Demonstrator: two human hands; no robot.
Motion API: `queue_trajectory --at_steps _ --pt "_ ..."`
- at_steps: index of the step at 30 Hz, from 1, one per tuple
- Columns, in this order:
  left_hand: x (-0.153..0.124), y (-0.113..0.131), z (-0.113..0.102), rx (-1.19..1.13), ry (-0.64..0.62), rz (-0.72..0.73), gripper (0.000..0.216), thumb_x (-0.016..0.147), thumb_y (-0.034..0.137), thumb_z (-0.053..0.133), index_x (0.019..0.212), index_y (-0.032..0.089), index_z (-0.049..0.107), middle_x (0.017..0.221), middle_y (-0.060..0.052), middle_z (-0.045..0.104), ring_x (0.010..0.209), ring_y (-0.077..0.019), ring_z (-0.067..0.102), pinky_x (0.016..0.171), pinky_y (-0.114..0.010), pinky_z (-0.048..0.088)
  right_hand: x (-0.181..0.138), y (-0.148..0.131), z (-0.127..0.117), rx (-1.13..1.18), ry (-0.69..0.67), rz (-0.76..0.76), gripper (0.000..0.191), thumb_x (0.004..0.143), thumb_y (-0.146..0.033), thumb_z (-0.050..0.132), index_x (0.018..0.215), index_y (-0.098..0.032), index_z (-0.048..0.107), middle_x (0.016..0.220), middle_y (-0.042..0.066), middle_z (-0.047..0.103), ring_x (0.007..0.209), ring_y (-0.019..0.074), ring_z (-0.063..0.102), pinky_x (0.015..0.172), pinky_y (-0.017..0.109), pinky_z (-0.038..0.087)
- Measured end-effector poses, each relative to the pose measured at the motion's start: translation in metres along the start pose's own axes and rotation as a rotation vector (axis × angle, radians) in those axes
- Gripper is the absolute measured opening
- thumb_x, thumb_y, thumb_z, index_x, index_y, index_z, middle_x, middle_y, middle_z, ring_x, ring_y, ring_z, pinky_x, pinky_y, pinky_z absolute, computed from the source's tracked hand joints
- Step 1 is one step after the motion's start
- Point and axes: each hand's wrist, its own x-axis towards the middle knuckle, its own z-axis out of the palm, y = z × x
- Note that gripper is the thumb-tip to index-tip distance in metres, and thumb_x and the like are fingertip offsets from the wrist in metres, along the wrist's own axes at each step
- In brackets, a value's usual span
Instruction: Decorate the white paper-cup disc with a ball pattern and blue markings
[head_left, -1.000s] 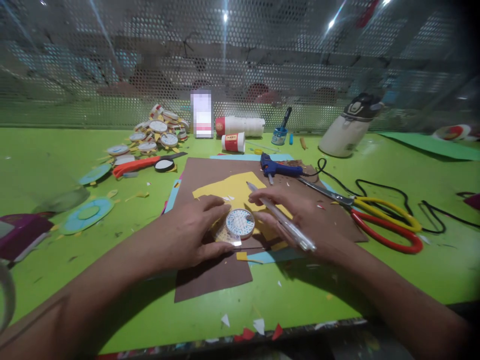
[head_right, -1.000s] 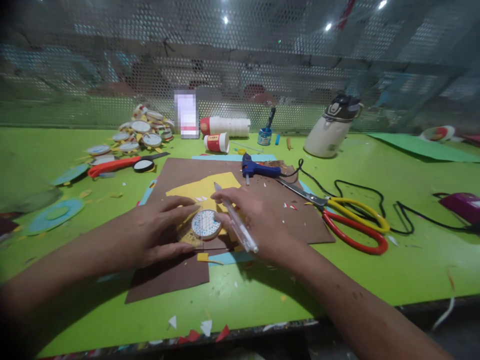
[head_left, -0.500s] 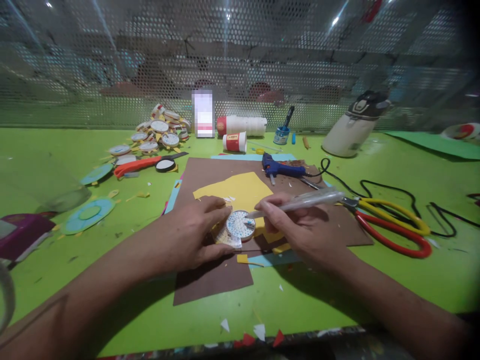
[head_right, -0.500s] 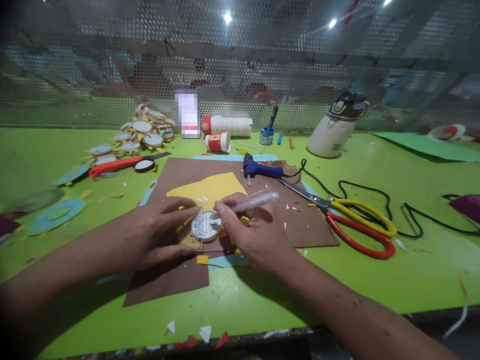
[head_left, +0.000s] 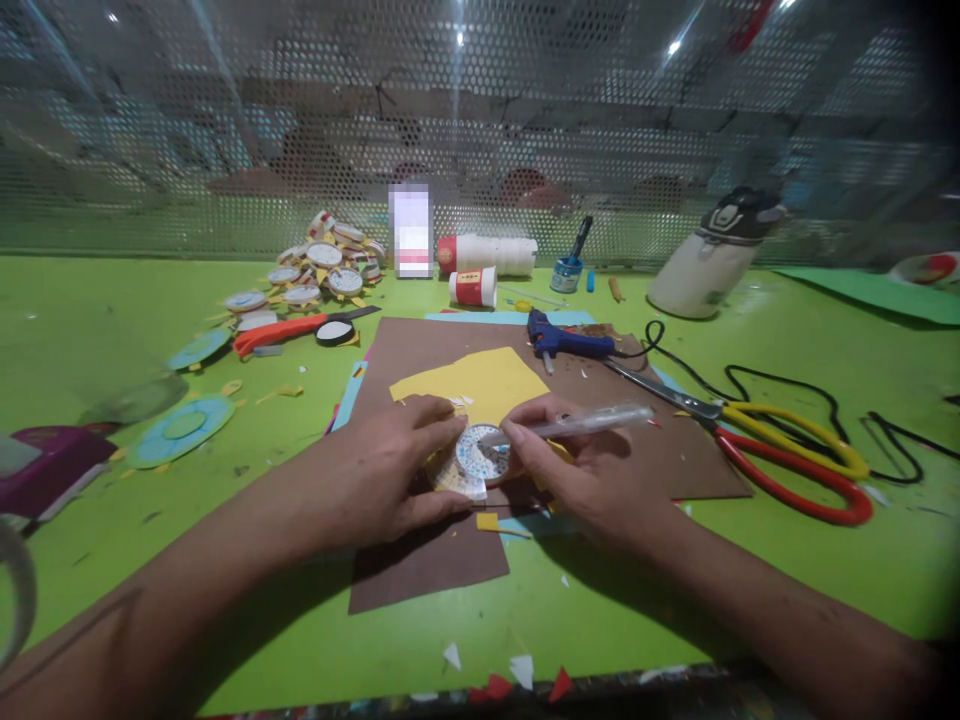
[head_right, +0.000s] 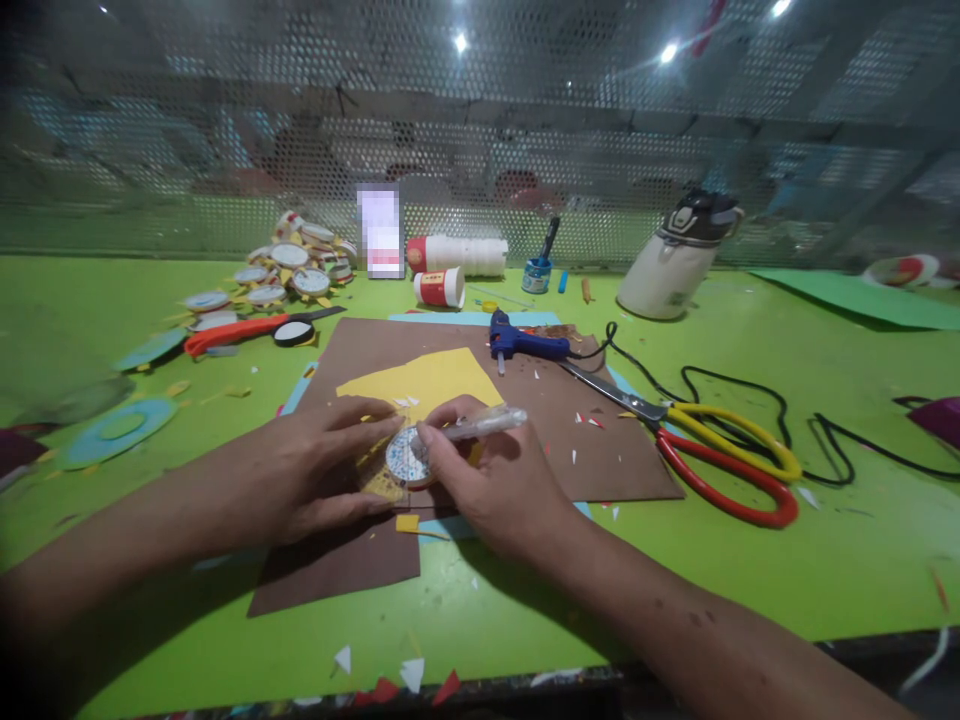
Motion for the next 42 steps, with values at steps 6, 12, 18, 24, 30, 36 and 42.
queue_trajectory --at_steps 6,12,18,24,30,36,42 --pt "0.0006 0.0013 -0.0011 -0.011 -0.004 -0.008 0.046 0.094 0.054 0.053 0.126 0.02 0.06 0.124 -0.014 0.06 0.105 -0.0297 0.063 0.086 -0.04 0.054 -0.0019 0.0003 0.0016 0.044 -0.025 0.029 0.015 0.091 -0.029 0.056 0.082 -0.021 0.064 0.068 0.0 0.067 0.062 0.0152 0.066 0.061 0.028 0.053" --pt "0.0003 0.0014 -0.0014 -0.023 0.009 -0.016 0.047 0.094 0.055 0.053 0.125 0.02 0.061 0.123 -0.015 0.061 0.104 -0.03 0.064 0.085 -0.04 0.054 -0.001 0.0016 0.0022 0.061 -0.039 0.052 0.015 0.092 -0.03 0.057 0.084 -0.02 0.063 0.071 0.002 0.069 0.07 0.0183 0.069 0.063 0.029 0.055" --pt "-0.0001 0.0026 -0.0022 0.012 -0.02 -0.015 0.049 0.095 0.056 0.049 0.124 0.018 0.06 0.127 -0.016 0.058 0.105 -0.0317 0.064 0.083 -0.042 0.055 -0.0024 -0.001 0.0026 0.153 -0.072 0.083 0.013 0.091 -0.029 0.057 0.083 -0.02 0.061 0.071 0.001 0.069 0.065 0.0159 0.069 0.059 0.027 0.056" --pt "0.0018 0.0036 -0.0024 0.008 -0.034 -0.018 0.048 0.095 0.054 0.051 0.123 0.016 0.06 0.128 -0.018 0.057 0.107 -0.0329 0.063 0.084 -0.043 0.055 -0.0035 -0.0021 0.0024 0.175 -0.076 0.059 0.012 0.091 -0.03 0.057 0.084 -0.021 0.061 0.076 0.001 0.069 0.071 0.0166 0.07 0.066 0.029 0.058" --pt "0.0011 0.0026 -0.003 -0.006 -0.034 -0.019 0.05 0.095 0.056 0.05 0.124 0.017 0.059 0.13 -0.018 0.056 0.109 -0.033 0.062 0.087 -0.045 0.055 -0.0034 -0.0032 0.0011 0.126 -0.082 0.034 0.014 0.092 -0.029 0.056 0.082 -0.021 0.062 0.077 0.001 0.07 0.072 0.0164 0.07 0.068 0.03 0.056" --pt "0.0012 0.0028 -0.0019 -0.008 -0.033 -0.02 0.047 0.093 0.051 0.055 0.124 0.015 0.06 0.129 -0.019 0.057 0.108 -0.0327 0.062 0.089 -0.045 0.054 -0.0046 -0.0029 0.0012 0.158 -0.089 0.031 0.013 0.091 -0.028 0.057 0.082 -0.021 0.061 0.075 0.001 0.069 0.072 0.0165 0.07 0.069 0.03 0.056" --pt "0.0005 0.0015 -0.0009 -0.008 -0.03 -0.022 0.046 0.093 0.051 0.054 0.124 0.017 0.06 0.129 -0.017 0.057 0.109 -0.0318 0.062 0.088 -0.044 0.054 -0.0065 -0.0026 0.0008 0.14 -0.093 0.041 0.015 0.092 -0.028 0.056 0.083 -0.019 0.062 0.073 0.001 0.069 0.068 0.0157 0.067 0.064 0.028 0.054"
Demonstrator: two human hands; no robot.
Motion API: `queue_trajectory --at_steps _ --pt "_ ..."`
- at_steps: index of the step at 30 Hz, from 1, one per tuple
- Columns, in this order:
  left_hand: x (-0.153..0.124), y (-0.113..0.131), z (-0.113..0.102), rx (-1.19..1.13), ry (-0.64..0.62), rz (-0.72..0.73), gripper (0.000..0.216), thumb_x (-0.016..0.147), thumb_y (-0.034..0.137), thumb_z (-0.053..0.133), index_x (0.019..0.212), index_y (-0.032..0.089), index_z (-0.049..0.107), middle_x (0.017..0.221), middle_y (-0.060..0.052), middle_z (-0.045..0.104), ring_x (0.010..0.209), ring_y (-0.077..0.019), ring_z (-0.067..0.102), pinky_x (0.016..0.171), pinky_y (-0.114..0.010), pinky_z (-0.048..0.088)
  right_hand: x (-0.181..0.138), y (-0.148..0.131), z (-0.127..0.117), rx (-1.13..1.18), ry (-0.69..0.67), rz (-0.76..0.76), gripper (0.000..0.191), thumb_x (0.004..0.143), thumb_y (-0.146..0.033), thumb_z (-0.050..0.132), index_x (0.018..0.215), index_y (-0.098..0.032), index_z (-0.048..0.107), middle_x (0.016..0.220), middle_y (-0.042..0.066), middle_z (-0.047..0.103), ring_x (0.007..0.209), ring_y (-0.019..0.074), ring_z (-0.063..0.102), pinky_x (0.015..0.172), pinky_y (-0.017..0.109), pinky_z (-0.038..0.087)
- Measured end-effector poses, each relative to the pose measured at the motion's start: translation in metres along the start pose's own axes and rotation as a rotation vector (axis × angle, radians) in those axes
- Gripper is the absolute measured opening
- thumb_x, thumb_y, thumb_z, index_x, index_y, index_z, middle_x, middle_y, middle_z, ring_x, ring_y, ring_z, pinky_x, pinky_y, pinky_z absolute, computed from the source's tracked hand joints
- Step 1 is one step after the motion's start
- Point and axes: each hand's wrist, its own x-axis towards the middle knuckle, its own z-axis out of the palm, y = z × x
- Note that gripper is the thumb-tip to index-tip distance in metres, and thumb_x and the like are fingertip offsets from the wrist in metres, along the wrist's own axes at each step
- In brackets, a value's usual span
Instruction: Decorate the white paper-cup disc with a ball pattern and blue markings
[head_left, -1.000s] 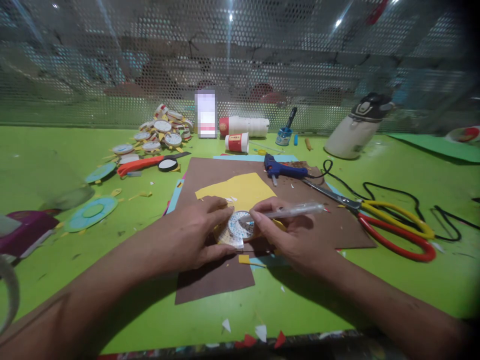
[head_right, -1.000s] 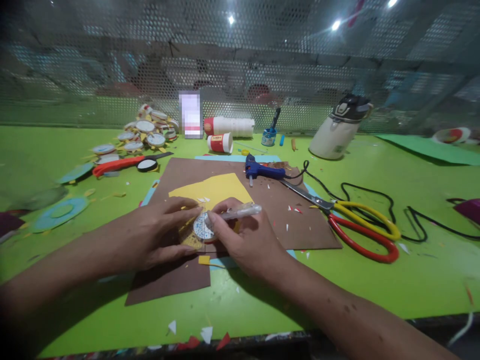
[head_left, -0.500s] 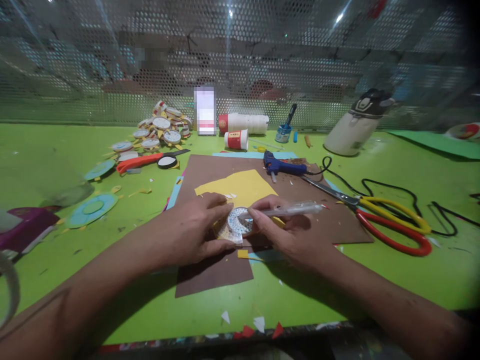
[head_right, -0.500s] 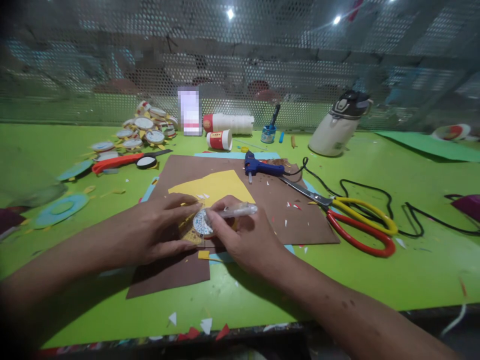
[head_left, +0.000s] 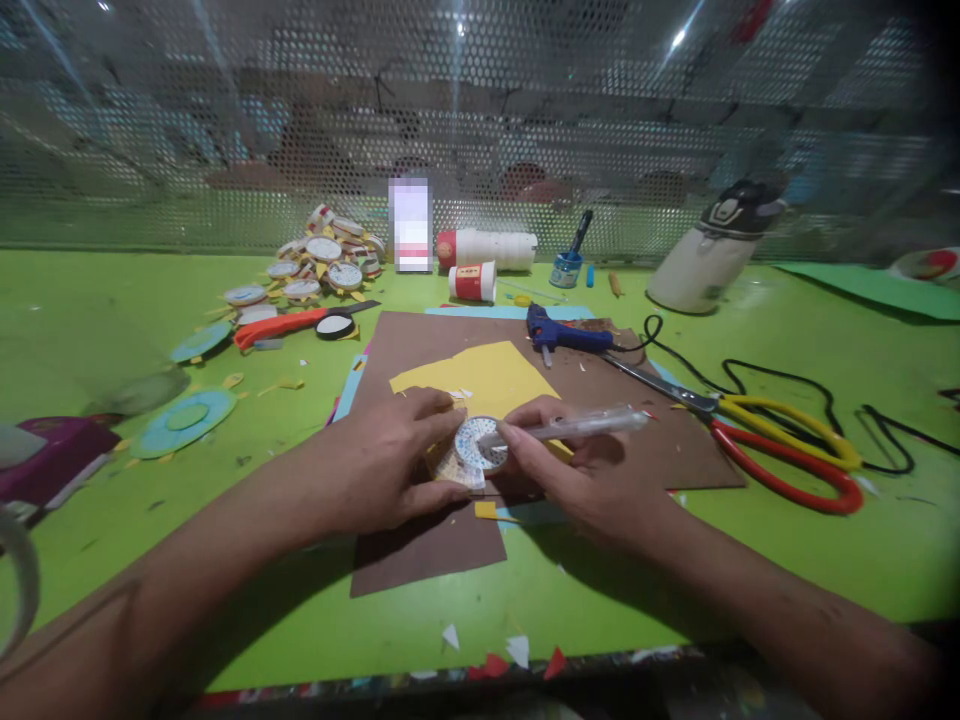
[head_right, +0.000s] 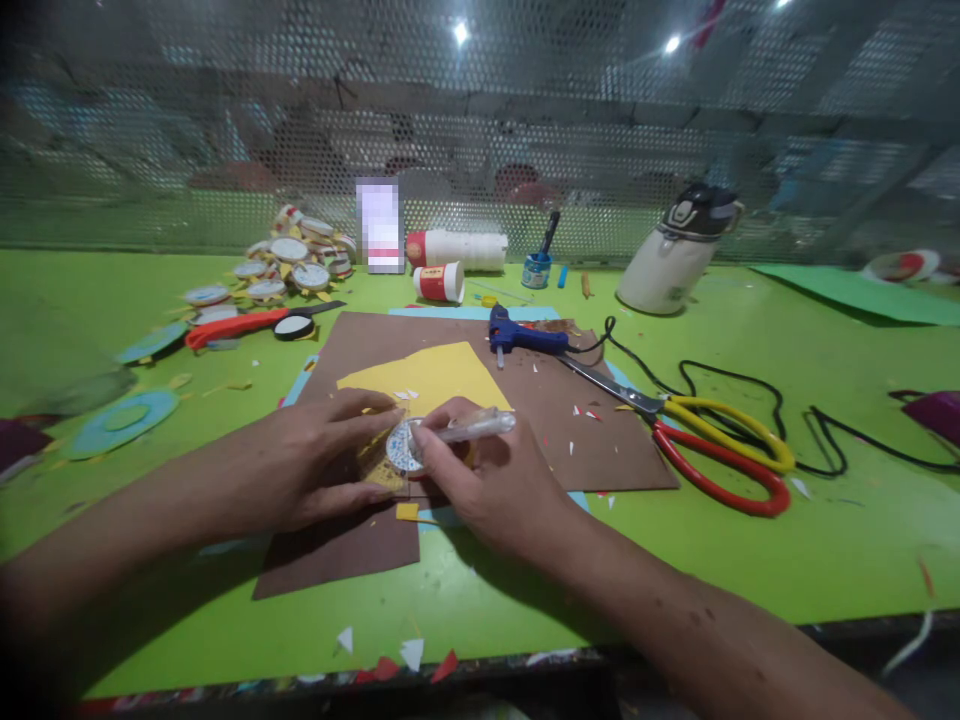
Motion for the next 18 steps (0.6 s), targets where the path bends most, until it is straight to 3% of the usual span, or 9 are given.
queue_trajectory --at_steps 18 --pt "0.0012 0.002 -0.002 0.023 -0.017 0.012 0.045 0.094 0.05 0.052 0.125 0.017 0.06 0.127 -0.017 0.057 0.106 -0.0312 0.062 0.087 -0.044 0.054 -0.0022 -0.0069 -0.0038 -0.069 0.009 -0.012 0.016 0.089 -0.026 0.055 0.079 -0.017 0.064 0.068 0.001 0.069 0.064 0.015 0.065 0.062 0.027 0.051"
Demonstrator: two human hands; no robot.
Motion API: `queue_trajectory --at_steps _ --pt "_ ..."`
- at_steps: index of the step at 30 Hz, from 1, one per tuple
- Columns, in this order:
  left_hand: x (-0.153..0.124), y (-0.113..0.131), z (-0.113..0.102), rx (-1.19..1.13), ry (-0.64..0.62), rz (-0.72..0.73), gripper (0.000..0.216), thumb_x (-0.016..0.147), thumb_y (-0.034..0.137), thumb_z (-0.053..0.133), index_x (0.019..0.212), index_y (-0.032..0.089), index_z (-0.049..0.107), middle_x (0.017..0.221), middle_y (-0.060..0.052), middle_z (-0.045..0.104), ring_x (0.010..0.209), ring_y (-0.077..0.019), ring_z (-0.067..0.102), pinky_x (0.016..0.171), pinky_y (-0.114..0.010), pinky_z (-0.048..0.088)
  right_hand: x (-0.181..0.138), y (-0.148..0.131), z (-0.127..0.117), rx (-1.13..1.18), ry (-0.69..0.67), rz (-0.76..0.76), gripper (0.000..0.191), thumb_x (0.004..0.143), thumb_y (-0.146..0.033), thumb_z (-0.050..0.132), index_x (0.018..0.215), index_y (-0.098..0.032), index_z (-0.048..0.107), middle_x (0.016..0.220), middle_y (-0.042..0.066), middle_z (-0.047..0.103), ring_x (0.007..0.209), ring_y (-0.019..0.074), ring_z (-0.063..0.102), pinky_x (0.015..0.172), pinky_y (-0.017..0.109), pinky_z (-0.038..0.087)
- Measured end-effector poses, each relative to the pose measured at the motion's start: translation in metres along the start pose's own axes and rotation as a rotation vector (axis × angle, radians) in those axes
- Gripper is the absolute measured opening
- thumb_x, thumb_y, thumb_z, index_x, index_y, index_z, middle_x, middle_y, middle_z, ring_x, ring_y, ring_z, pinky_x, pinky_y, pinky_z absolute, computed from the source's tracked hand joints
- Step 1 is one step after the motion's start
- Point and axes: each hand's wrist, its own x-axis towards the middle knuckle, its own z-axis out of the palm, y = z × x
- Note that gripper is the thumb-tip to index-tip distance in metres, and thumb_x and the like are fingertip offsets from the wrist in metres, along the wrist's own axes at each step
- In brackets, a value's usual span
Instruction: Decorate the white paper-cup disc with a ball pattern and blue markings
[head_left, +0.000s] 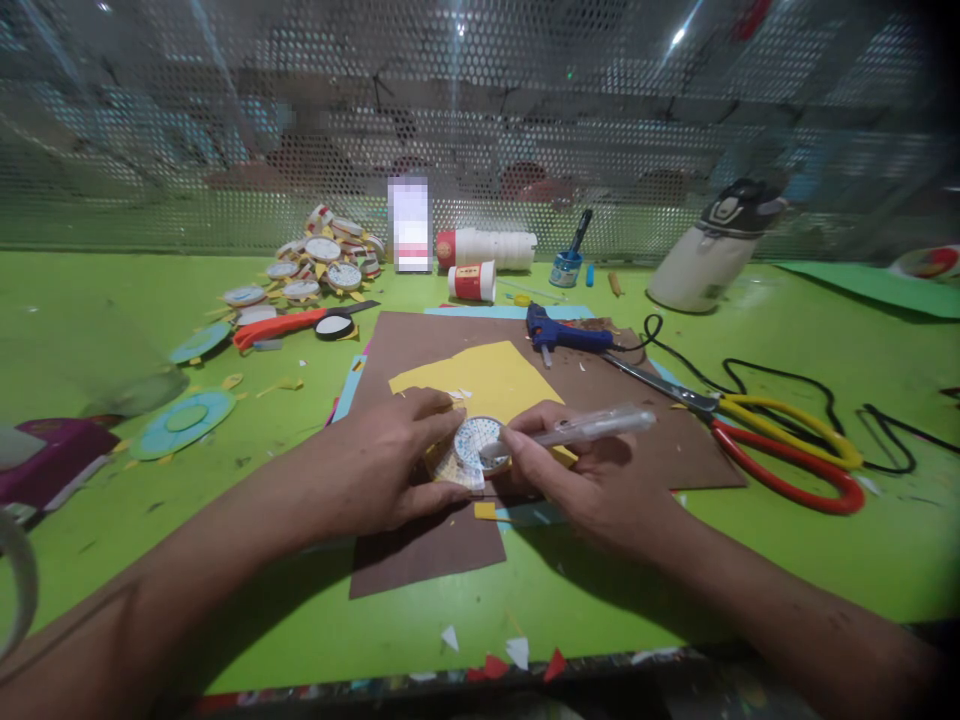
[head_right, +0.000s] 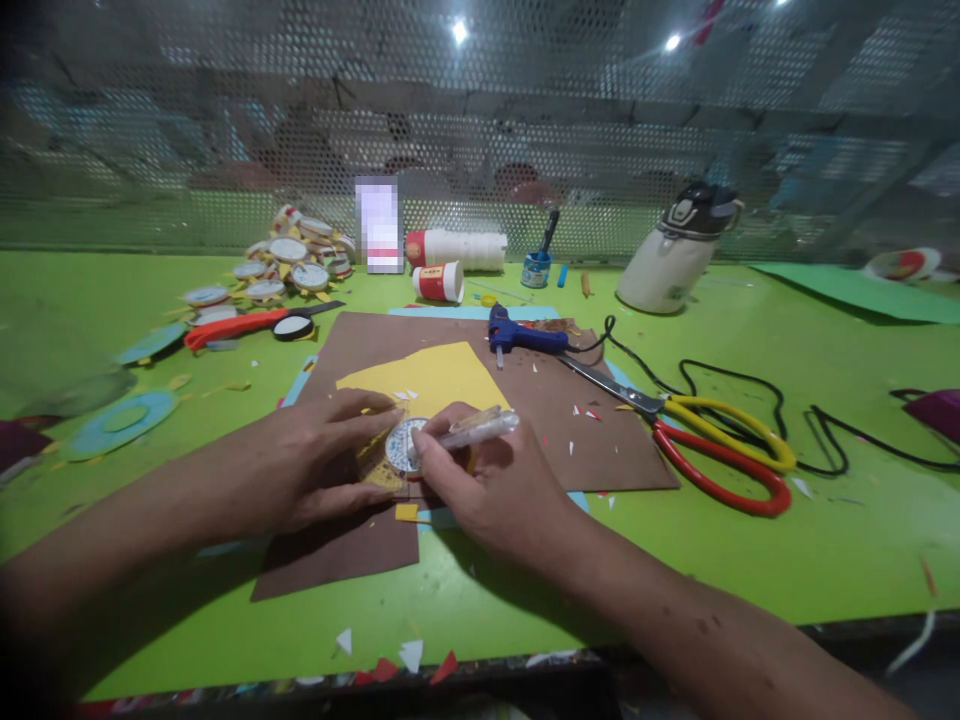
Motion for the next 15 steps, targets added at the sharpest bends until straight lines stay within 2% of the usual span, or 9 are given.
queue_trajectory --at_steps 9,13,15 --pt "-0.0007 -0.0011 0.0008 -0.021 0.015 0.0 0.047 0.094 0.051 0.052 0.125 0.017 0.06 0.127 -0.017 0.058 0.107 -0.0316 0.062 0.087 -0.044 0.055 -0.0016 0.0004 -0.0003 0.015 0.017 -0.017 0.015 0.089 -0.025 0.056 0.078 -0.019 0.063 0.066 0.0 0.068 0.061 0.014 0.065 0.061 0.026 0.052" --pt "-0.0002 -0.0008 0.0014 -0.026 0.021 -0.016 0.05 0.094 0.052 0.051 0.127 0.016 0.06 0.129 -0.017 0.058 0.107 -0.0314 0.063 0.087 -0.043 0.055 -0.0003 0.0005 -0.0038 -0.016 0.161 -0.054 0.021 0.09 -0.027 0.056 0.072 -0.02 0.062 0.059 -0.002 0.064 0.055 0.0123 0.061 0.056 0.024 0.05" --pt "-0.0002 -0.001 0.0019 -0.023 0.025 -0.027 0.052 0.093 0.052 0.053 0.129 0.015 0.059 0.13 -0.017 0.058 0.108 -0.0316 0.063 0.09 -0.044 0.054 0.0017 0.0049 -0.0047 -0.005 0.234 -0.036 0.02 0.092 -0.033 0.057 0.078 -0.02 0.064 0.059 -0.002 0.063 0.057 0.0131 0.062 0.056 0.024 0.05"
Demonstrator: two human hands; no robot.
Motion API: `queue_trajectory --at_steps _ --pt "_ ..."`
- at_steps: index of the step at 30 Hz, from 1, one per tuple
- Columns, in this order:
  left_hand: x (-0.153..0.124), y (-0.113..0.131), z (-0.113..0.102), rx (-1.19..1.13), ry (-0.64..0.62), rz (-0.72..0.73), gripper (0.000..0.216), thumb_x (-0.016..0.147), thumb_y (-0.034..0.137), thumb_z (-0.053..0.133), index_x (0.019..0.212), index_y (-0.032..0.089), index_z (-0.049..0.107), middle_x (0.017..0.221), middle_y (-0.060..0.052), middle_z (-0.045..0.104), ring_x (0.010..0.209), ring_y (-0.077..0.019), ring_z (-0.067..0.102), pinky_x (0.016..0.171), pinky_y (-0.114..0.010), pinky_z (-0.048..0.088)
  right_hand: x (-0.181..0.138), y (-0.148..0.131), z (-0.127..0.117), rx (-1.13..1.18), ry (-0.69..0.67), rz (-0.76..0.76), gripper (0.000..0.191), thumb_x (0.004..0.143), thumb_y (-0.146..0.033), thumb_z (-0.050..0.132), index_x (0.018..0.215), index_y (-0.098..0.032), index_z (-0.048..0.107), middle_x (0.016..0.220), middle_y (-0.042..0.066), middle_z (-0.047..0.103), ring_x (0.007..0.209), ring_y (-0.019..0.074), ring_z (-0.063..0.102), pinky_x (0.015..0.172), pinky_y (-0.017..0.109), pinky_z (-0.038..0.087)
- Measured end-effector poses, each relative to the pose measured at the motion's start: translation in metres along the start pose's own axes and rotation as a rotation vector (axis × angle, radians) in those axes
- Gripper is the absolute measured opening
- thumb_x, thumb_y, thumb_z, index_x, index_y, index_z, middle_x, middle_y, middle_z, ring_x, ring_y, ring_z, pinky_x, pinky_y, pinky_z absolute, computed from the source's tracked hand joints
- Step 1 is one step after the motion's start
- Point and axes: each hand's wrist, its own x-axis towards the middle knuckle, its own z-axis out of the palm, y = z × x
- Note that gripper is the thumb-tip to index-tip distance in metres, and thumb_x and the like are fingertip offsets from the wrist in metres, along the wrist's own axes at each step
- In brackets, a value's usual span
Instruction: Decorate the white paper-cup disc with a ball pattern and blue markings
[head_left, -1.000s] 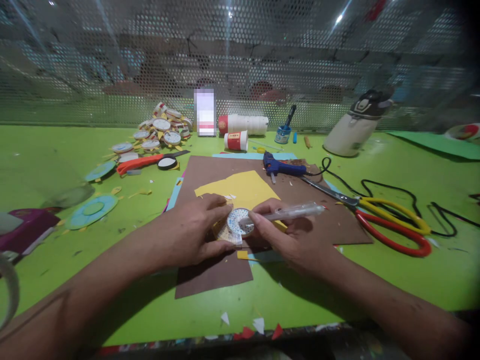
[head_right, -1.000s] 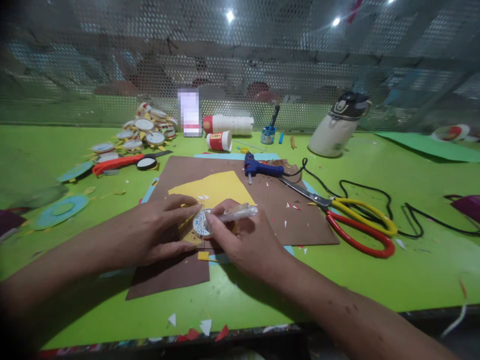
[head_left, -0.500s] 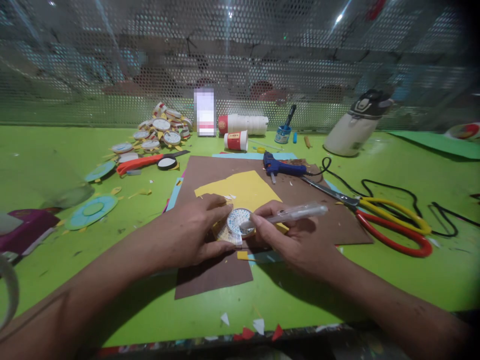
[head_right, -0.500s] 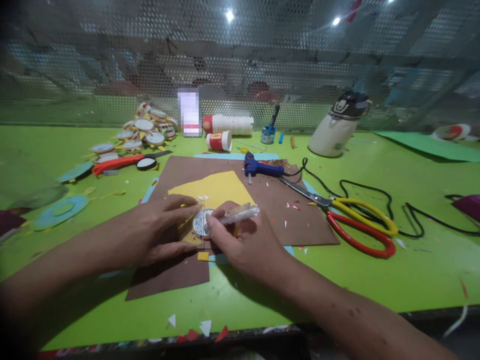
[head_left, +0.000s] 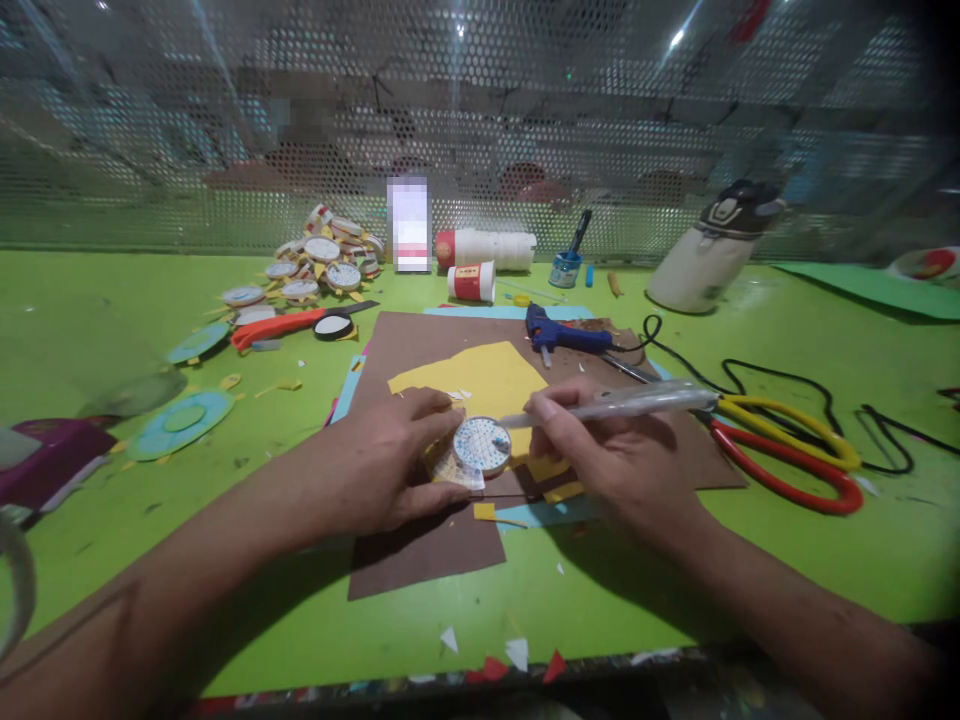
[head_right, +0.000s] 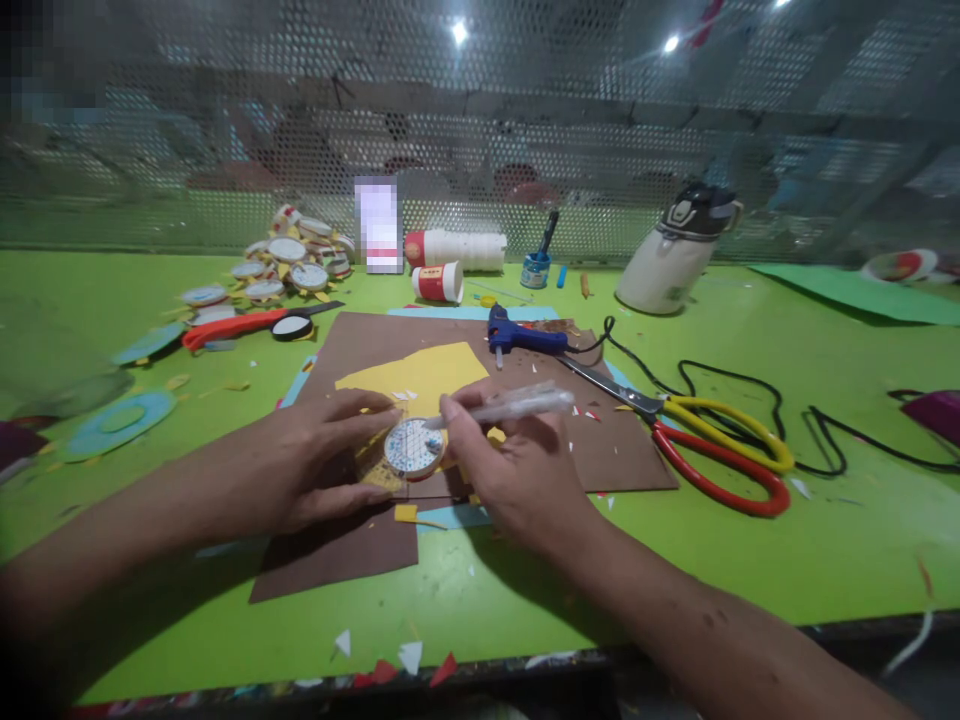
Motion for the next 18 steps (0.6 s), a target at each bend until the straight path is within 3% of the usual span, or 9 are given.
queue_trajectory --at_steps 4,10,18 --pt "-0.002 -0.005 -0.003 -0.028 0.025 -0.022 0.059 0.09 0.055 0.056 0.135 0.016 0.056 0.136 -0.016 0.056 0.115 -0.0319 0.061 0.095 -0.043 0.052 0.005 0.014 0.0 0.084 0.042 -0.034 0.025 0.096 -0.041 0.054 0.1 -0.02 0.066 0.08 0.002 0.07 0.075 0.015 0.068 0.065 0.025 0.054" --pt "-0.009 -0.022 -0.017 0.037 0.174 -0.12 0.069 0.087 0.062 0.053 0.139 0.018 0.051 0.136 -0.016 0.056 0.106 -0.0321 0.065 0.087 -0.043 0.054 0.01 0.016 -0.006 -0.159 -0.074 -0.17 0.021 0.092 -0.024 0.057 0.109 -0.014 0.065 0.1 0.011 0.073 0.086 0.0187 0.071 0.074 0.031 0.055" --pt "-0.009 -0.034 -0.019 0.098 0.047 -0.26 0.07 0.085 0.063 0.05 0.141 0.021 0.047 0.127 -0.016 0.059 0.099 -0.0344 0.065 0.079 -0.044 0.052 0.012 0.019 -0.007 -0.216 -0.259 -0.207 0.033 0.086 -0.027 0.065 0.117 -0.018 0.056 0.11 0.012 0.07 0.103 0.0246 0.066 0.087 0.042 0.052"
